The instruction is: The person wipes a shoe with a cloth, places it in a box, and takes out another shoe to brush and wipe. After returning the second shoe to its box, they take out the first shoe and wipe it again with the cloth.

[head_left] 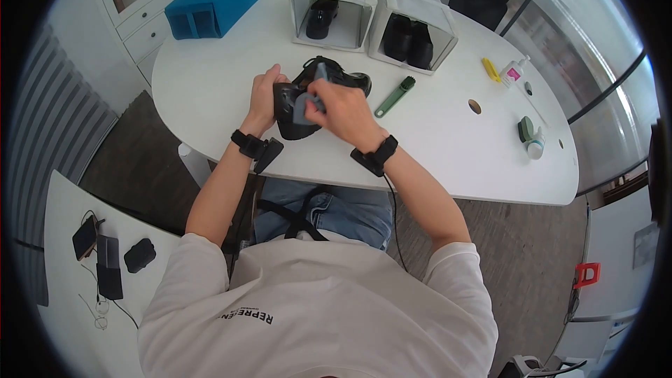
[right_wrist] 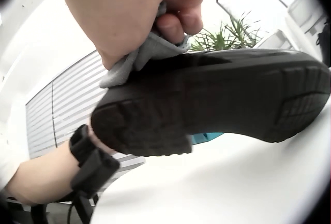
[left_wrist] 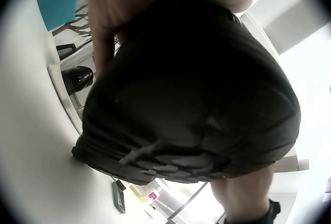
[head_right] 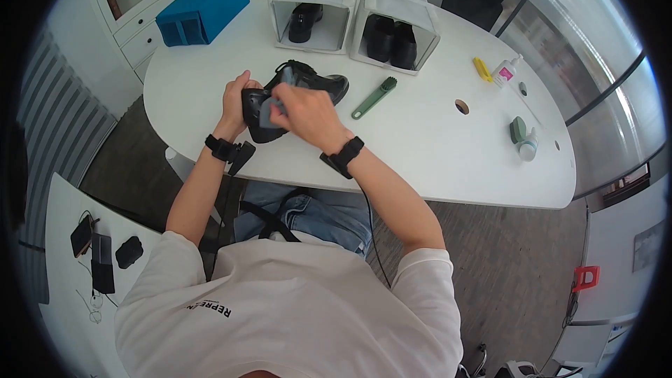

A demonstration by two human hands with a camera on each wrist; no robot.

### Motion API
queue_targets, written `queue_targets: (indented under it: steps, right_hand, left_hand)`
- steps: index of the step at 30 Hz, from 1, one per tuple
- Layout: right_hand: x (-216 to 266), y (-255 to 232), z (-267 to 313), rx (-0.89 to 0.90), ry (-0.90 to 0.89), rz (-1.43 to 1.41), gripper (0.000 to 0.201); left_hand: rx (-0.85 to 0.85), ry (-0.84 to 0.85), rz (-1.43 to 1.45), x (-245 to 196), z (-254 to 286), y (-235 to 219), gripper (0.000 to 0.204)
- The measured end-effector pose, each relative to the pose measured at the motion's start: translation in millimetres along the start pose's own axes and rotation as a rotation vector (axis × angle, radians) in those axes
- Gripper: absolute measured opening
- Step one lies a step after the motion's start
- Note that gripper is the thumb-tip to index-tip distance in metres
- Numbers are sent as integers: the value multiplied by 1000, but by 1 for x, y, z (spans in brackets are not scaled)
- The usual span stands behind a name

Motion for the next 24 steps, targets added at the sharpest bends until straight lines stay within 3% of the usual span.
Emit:
queue_targets:
  steps: [3,5,9,13,17,20,24]
  right_hand:
    - [-44,-7,9,-37,136,98,19]
    - [-76,-12,18,-61,316,207,18]
    - [-105,-10,28,-58,428,197,21]
    - [-98,-4,26,-133,365,205,22]
    - [-53,11,14,-121,343,58,21]
    - [-10,26,8,-15,59,69,16]
    - [-27,22,2,38,-54,133,16]
  left_hand:
    - [-115,-50,33,-2,3,-3,51]
    - [-99,-3,8,-10,12,3,54]
    - [26,116,-153,-7,15,7,60]
    - [-14,73,-133,-6,13,7,62]
    - [-48,63,-158,-2,8,-4,63]
    - [-64,41,-137,0,5,-9,63]
    - [-82,16,-124,-1,11,-8,64]
Point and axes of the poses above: each hand's wrist, its own z-axis away from the middle knuckle, its own y-axis out of the palm, x = y × z, the point moved 5 cm from there along -z, towards the middle knuckle, and after that the axes turned 11 degrees about -z, right-handed, at the moved point
